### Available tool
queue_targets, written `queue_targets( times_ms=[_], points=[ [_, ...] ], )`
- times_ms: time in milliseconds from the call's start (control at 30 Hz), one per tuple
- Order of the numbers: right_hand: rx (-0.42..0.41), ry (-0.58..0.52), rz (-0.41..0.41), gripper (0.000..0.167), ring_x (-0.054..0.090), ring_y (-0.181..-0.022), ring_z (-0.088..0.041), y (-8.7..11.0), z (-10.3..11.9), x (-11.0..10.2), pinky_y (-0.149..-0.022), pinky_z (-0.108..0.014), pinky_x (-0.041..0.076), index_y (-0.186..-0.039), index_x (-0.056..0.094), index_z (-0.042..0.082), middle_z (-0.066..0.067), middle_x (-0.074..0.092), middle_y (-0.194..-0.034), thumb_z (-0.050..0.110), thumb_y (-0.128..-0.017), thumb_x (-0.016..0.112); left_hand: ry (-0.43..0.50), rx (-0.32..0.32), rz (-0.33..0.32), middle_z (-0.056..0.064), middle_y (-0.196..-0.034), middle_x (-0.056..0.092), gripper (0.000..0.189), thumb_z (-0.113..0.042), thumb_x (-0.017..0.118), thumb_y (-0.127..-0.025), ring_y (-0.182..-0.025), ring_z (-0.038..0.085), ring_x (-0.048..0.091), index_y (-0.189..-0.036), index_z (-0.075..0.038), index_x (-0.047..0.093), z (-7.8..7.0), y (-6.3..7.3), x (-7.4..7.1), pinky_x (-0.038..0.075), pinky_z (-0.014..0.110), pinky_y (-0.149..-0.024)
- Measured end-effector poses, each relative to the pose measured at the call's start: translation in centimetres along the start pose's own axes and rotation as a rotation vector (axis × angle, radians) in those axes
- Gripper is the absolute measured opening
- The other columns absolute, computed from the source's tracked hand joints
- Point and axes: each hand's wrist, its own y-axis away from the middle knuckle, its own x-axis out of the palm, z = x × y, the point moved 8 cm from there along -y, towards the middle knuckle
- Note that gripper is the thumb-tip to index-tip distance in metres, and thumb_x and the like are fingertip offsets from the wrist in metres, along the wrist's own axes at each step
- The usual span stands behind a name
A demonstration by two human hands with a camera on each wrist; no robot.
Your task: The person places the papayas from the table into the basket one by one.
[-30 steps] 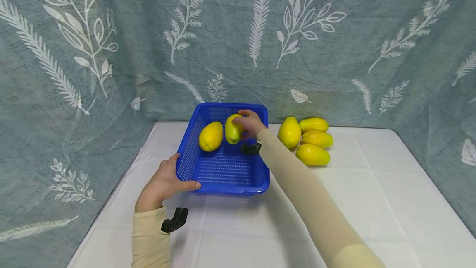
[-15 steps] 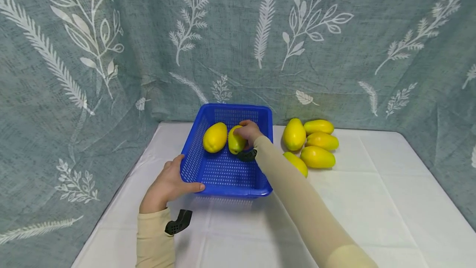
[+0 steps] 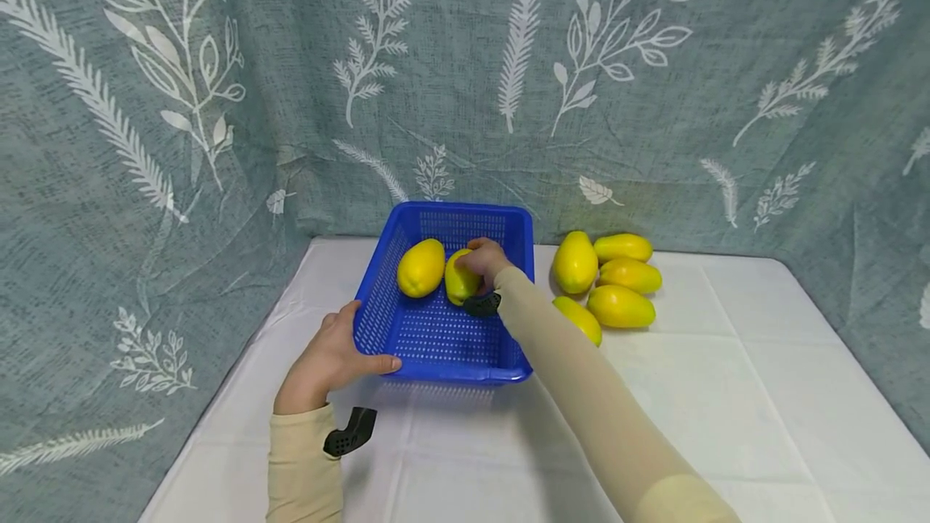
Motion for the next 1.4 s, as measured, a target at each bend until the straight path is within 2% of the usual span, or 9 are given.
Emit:
queue_targets(
  times_ms=[133,300,467,567,667,767,900,1133,1400],
  points=[
    [-0.038,0.024,0.002,0.061,0.048,-0.141,-0.042,0.9,0.4,-1.1,-0.102,-0.067,0.049,-0.154,0.041,0.01,-0.019,0.042,-0.157,0.011,-0.098,0.065,-0.011,-0.001,0.016,0.039,-0.15,0.031,0.12,-0.041,0.086,-0.079,-0.13,0.052,0.044,-0.158,0.009,0.011,-0.4,-0.1,0.2,0.036,0.067,-0.114],
    [-0.11,-0.022,0.061,0.067,0.037,-0.148,-0.042,3.2,3.1,-3.9,-0.11,-0.064,0.045,-0.158,0.034,0.012,-0.017,0.035,-0.162,0.015,-0.099,0.065,-0.041,-0.001,0.021,0.04,-0.15,0.03,0.12,-0.042,0.085,-0.08,-0.13,0.052,0.043,-0.158,0.01,0.01,-0.2,-0.3,-0.2,0.036,0.068,-0.113],
    [-0.163,-0.055,0.094,0.069,0.031,-0.151,-0.045,5.5,5.7,-8.6,-0.112,-0.06,0.044,-0.16,0.029,0.016,-0.021,0.031,-0.164,0.017,-0.1,0.063,-0.058,-0.023,0.029,0.042,-0.15,0.027,0.121,-0.043,0.084,-0.081,-0.13,0.054,0.041,-0.158,0.011,0.007,0.4,-0.1,-0.8,0.036,0.07,-0.112],
    [-0.188,-0.013,0.075,0.069,0.033,-0.151,-0.044,6.4,5.7,-12.2,-0.113,-0.058,0.045,-0.161,0.027,0.017,-0.021,0.031,-0.164,0.02,-0.101,0.062,-0.063,-0.033,0.031,0.043,-0.15,0.026,0.122,-0.043,0.083,-0.082,-0.13,0.055,0.041,-0.158,0.012,0.006,0.7,0.1,-1.2,0.036,0.071,-0.111],
    [-0.199,0.028,0.053,0.068,0.033,-0.151,-0.046,6.9,4.4,-15.9,-0.114,-0.059,0.043,-0.162,0.025,0.016,-0.018,0.032,-0.165,0.024,-0.103,0.058,-0.073,-0.043,0.035,0.044,-0.15,0.024,0.123,-0.045,0.082,-0.082,-0.13,0.056,0.04,-0.158,0.012,0.005,1.1,0.2,-1.4,0.036,0.072,-0.11],
    [-0.178,0.058,0.04,0.068,0.032,-0.151,-0.047,7.3,1.9,-19.1,-0.116,-0.06,0.041,-0.163,0.02,0.015,-0.019,0.031,-0.166,0.025,-0.105,0.054,-0.086,-0.045,0.041,0.046,-0.15,0.023,0.124,-0.047,0.082,-0.082,-0.129,0.058,0.039,-0.157,0.013,0.004,1.4,0.3,-1.5,0.036,0.073,-0.11],
    [-0.154,0.086,0.037,0.068,0.034,-0.149,-0.049,7.6,-2.0,-22.0,-0.115,-0.061,0.04,-0.163,0.019,0.01,-0.023,0.03,-0.165,0.023,-0.106,0.054,-0.098,-0.039,0.047,0.048,-0.15,0.021,0.126,-0.05,0.081,-0.082,-0.129,0.058,0.039,-0.157,0.014,0.003,1.5,0.4,-1.7,0.036,0.073,-0.109],
    [-0.185,0.159,0.083,0.06,0.043,-0.143,-0.046,7.3,-7.0,-23.3,-0.114,-0.062,0.041,-0.158,0.03,0.005,-0.028,0.037,-0.159,0.016,-0.105,0.054,-0.097,-0.025,0.065,0.049,-0.15,0.02,0.125,-0.049,0.08,-0.083,-0.129,0.059,0.038,-0.156,0.015,0.001,1.4,0.0,-1.3,0.036,0.074,-0.108],
    [-0.266,0.375,0.078,0.053,0.046,-0.141,-0.042,7.5,-9.1,-24.1,-0.113,-0.058,0.044,-0.15,0.046,0.003,-0.027,0.048,-0.152,0.012,-0.1,0.061,-0.073,0.02,0.077,0.048,-0.149,0.023,0.123,-0.047,0.08,-0.083,-0.129,0.058,0.039,-0.156,0.015,0.003,-0.6,-0.9,0.2,0.037,0.073,-0.108]
  ],
)
